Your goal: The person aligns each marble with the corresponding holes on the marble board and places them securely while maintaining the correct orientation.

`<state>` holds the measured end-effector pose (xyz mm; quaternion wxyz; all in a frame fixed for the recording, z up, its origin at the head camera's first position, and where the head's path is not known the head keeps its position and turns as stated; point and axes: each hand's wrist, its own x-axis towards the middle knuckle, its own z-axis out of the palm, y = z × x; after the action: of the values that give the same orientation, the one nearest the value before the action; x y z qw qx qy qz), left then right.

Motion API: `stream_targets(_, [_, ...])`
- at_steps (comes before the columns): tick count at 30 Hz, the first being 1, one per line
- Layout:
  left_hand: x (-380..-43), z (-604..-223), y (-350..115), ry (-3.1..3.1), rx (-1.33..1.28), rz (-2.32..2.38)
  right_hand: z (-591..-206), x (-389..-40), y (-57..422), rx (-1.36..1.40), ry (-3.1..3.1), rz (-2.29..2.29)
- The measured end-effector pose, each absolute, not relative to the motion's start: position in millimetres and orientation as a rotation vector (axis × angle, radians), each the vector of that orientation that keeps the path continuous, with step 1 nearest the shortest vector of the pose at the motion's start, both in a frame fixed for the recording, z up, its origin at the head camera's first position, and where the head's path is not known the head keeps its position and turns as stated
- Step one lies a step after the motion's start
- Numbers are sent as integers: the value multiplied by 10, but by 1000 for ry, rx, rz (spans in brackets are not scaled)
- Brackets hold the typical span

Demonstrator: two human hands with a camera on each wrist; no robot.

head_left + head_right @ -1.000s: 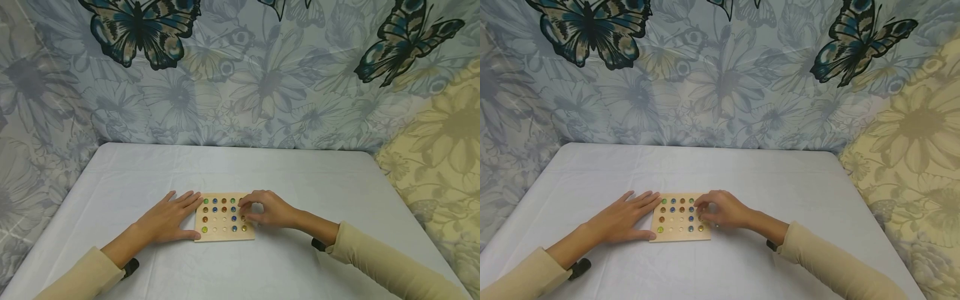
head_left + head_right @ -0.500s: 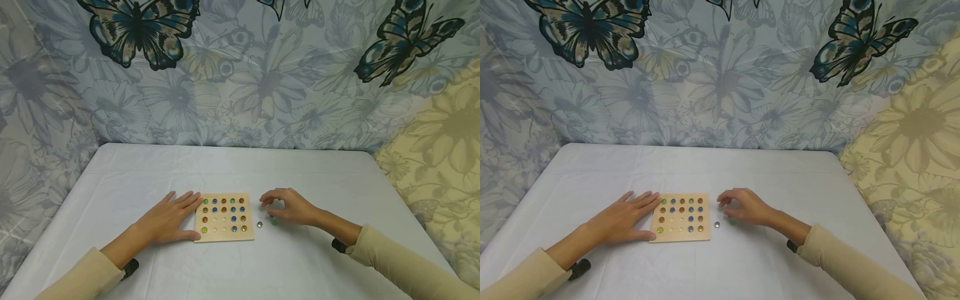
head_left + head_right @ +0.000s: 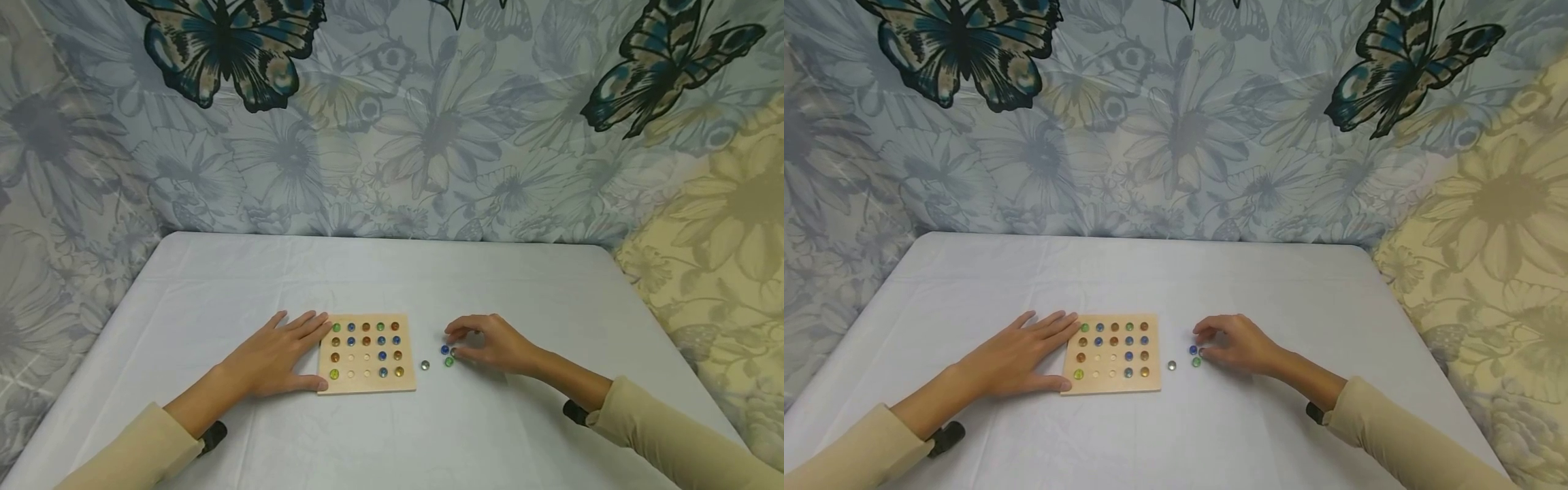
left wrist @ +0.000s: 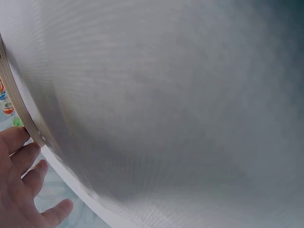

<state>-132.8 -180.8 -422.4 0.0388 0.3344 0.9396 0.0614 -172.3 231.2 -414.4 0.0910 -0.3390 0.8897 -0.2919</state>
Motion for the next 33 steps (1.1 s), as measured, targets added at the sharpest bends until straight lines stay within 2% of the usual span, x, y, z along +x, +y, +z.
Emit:
stream_targets(18, [-1327,-4218,-1801,2878,1022,185,-4189,-1704,2321,-1023,2650,-847])
stream_targets(33, [-1322,-4212,-1798,2875,1005,190,-4048,-1753,2212,-1035,2650,-861])
